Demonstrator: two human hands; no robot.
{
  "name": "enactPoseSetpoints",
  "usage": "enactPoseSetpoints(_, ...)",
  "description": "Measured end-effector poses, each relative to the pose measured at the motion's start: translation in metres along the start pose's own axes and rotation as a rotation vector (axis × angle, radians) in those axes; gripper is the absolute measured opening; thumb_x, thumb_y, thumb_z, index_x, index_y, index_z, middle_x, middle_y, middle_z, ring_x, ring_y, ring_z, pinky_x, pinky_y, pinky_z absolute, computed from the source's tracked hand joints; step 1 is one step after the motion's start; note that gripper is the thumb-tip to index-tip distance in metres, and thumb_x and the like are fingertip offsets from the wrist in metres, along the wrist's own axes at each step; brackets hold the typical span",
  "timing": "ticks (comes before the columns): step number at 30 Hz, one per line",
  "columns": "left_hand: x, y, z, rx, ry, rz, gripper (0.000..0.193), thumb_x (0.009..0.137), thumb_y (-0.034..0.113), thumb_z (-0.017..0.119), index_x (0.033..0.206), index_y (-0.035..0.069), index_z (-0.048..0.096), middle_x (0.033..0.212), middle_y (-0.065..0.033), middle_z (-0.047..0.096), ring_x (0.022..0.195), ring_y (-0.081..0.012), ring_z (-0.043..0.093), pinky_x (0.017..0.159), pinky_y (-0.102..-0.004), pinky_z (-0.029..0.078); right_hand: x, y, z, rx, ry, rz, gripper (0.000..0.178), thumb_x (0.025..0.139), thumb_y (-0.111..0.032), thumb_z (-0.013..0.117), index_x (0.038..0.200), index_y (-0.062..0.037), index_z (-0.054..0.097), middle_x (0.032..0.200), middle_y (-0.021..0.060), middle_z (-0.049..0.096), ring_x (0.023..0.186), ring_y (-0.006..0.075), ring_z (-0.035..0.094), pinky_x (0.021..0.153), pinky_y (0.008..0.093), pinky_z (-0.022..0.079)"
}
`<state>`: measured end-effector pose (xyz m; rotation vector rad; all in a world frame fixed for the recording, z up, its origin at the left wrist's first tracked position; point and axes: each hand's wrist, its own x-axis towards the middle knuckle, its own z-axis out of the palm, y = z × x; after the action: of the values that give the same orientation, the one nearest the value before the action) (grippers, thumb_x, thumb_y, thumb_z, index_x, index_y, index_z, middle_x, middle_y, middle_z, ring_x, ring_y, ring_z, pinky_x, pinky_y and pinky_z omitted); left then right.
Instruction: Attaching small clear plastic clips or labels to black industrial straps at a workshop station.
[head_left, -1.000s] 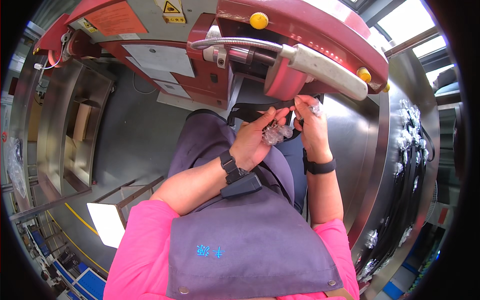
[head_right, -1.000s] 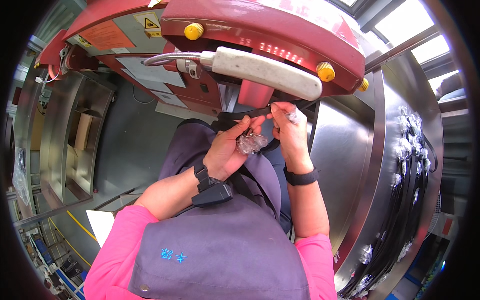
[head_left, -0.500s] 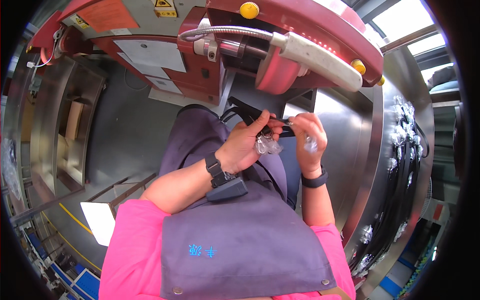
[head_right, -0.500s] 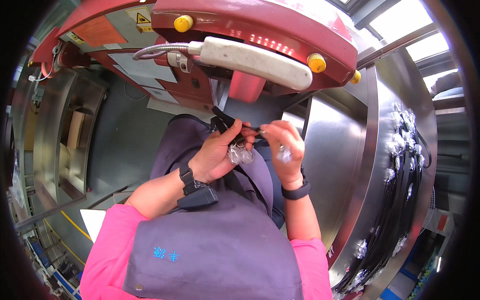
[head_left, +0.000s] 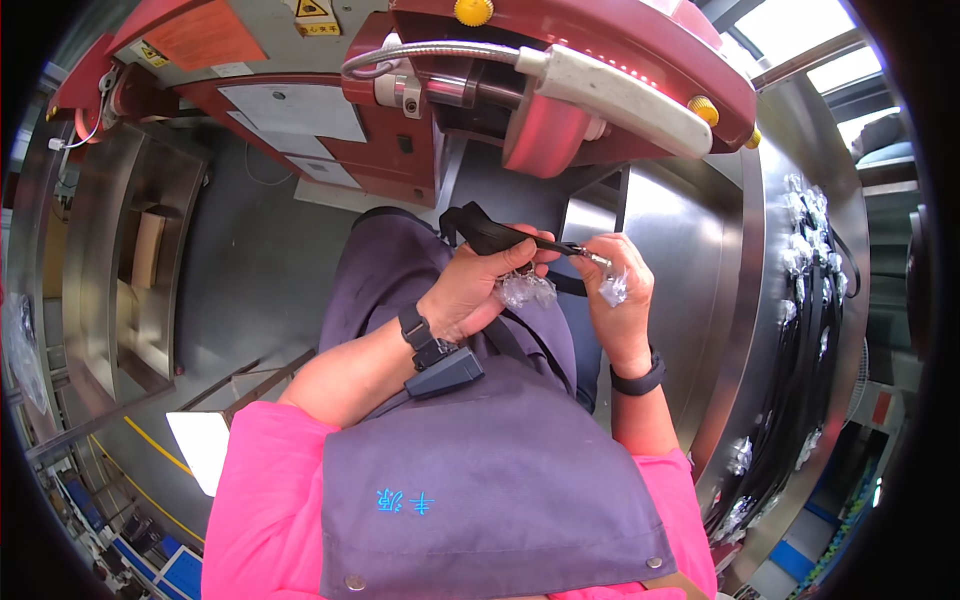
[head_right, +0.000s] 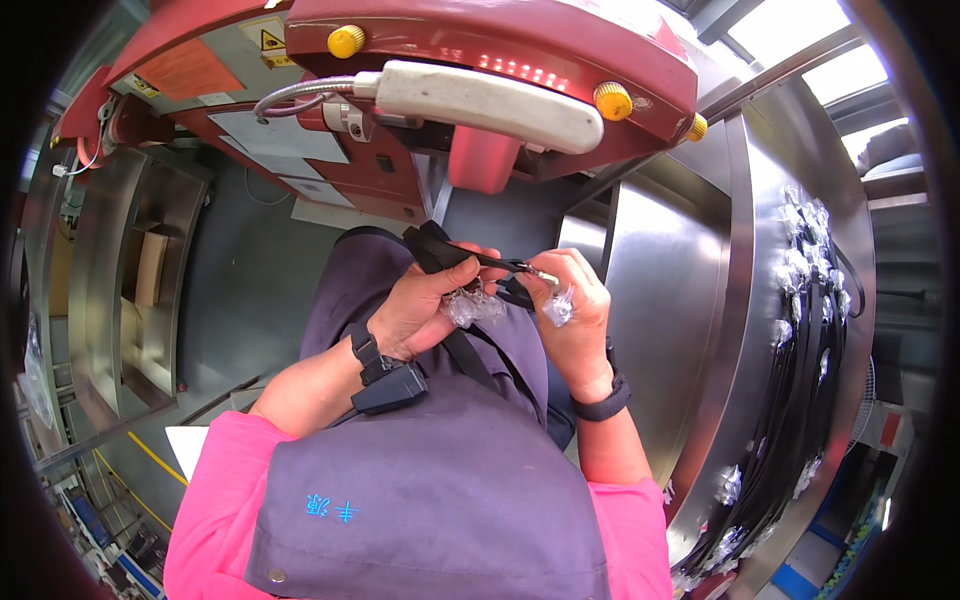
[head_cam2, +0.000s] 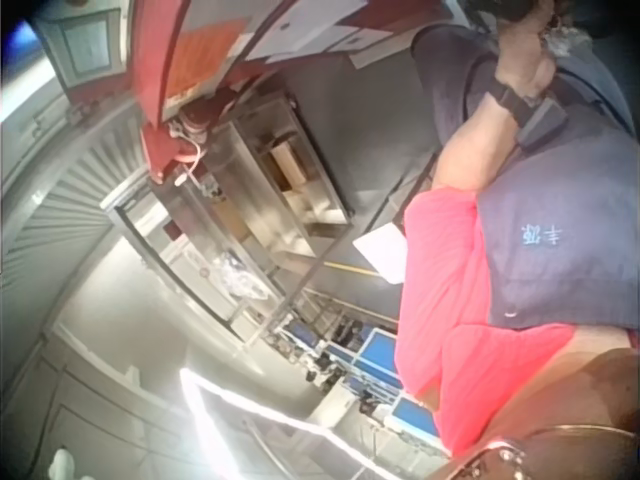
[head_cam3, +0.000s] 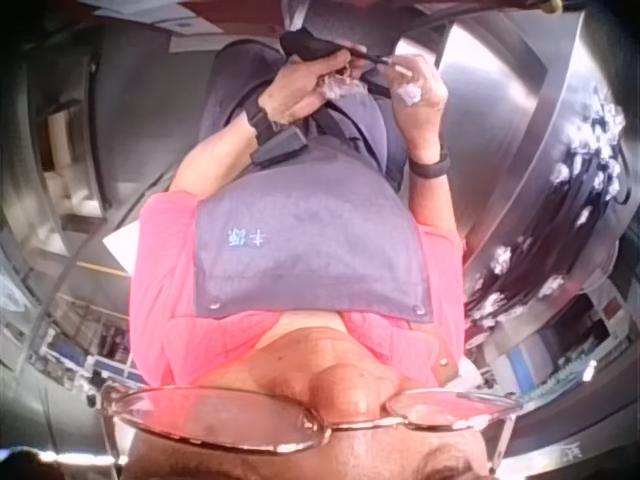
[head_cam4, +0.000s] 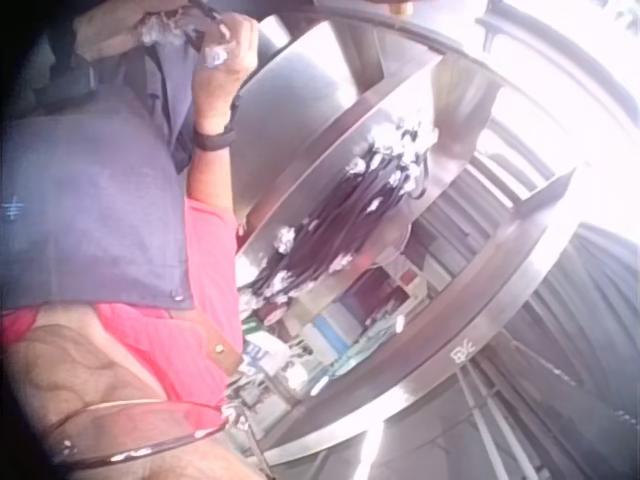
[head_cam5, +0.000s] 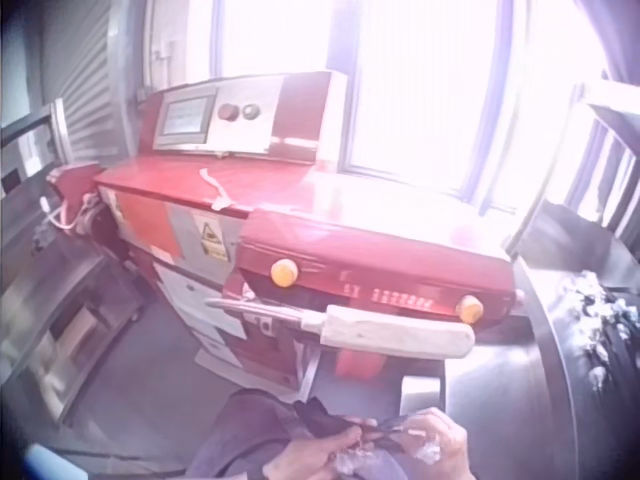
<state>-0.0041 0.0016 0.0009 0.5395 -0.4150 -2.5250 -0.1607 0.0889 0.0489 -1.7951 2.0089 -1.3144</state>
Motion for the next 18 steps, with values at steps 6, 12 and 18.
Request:
enactPoseSetpoints(6,0.004,0.002,0.001,-0.047,0.048,-0.003,0.018,0.090,0.009,0.064,0.107,0.005,0.061,0.105,-0.0124,0.066,0.092,-0.0194,0.064,0.080,-0.0318,0.052,-0.003,-0.005,0.020,0.612,0.116,0.437,0.009,0.089,-0.004,0.064,0.096,-0.0033,0.058,0.077,0.0001,0.061,0.062,0.0045,0.054,0.054,0.0199,0.041)
enactPoseSetpoints(12,0.012,0.004,0.002,-0.090,0.064,0.032,0.019,0.092,0.014,0.063,0.106,0.002,0.061,0.108,-0.0134,0.067,0.089,-0.0164,0.064,0.079,-0.0315,0.053,0.017,0.003,0.029,0.632,0.093,0.526,0.007,0.092,-0.008,0.062,0.097,-0.0054,0.058,0.075,-0.0004,0.063,0.058,0.0040,0.052,0.049,0.0172,0.036)
enactPoseSetpoints(18,0.017,0.008,0.006,-0.120,0.121,0.023,0.029,0.093,0.017,0.062,0.110,-0.006,0.060,0.108,-0.0132,0.066,0.086,-0.0141,0.062,0.078,-0.0297,0.052,0.034,0.008,0.030,0.644,0.052,0.600,0.007,0.091,-0.010,0.062,0.095,-0.0055,0.059,0.076,0.0003,0.064,0.058,0.0033,0.051,0.047,0.0183,0.036)
